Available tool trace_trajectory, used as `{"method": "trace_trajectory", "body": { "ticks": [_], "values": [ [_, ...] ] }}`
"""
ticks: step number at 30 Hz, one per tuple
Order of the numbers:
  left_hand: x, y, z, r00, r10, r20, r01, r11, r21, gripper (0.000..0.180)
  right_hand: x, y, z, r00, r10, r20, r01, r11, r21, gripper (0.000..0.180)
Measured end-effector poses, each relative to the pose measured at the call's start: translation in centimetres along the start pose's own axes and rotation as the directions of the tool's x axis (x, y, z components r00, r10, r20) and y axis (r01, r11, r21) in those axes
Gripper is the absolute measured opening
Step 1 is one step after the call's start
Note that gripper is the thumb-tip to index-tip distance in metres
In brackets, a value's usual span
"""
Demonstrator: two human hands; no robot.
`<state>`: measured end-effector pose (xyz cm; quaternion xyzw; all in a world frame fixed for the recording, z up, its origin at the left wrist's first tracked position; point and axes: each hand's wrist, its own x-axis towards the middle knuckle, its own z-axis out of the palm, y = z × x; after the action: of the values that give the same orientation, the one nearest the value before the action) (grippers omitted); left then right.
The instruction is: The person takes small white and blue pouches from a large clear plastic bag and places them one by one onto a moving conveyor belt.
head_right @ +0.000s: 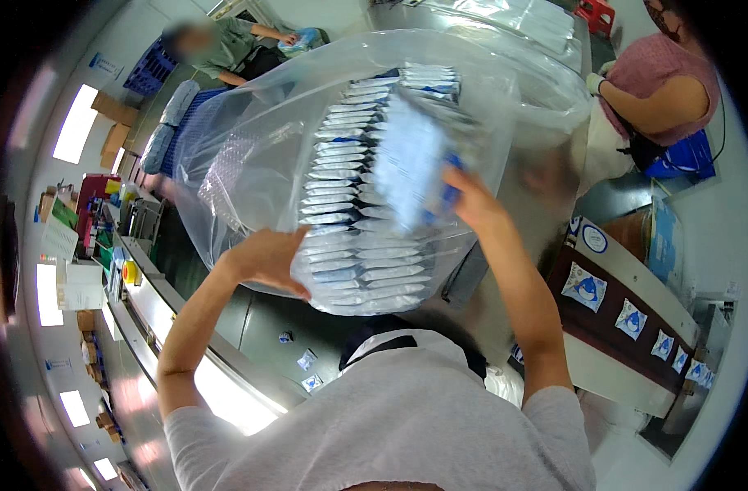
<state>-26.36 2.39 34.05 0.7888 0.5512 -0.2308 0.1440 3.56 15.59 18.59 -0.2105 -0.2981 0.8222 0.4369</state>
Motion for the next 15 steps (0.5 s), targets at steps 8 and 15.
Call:
{"method": "trace_trajectory", "body": {
  "ticks": [8,15],
  "values": [
    [-8.0,4.1,-1.6,0.829,0.479,-0.288,-0.418,0.874,0.248,0.008,4.5,6.1,16.8,0.894,0.322,0.312,0.412,-0.314,-0.855,0.085],
    [-11.0,4.4,-0.4,0.818,0.447,-0.361,-0.358,0.888,0.289,0.012,-4.0,15.6,17.7,0.761,0.563,0.322,0.616,-0.472,-0.631,0.089]
  ]
}}
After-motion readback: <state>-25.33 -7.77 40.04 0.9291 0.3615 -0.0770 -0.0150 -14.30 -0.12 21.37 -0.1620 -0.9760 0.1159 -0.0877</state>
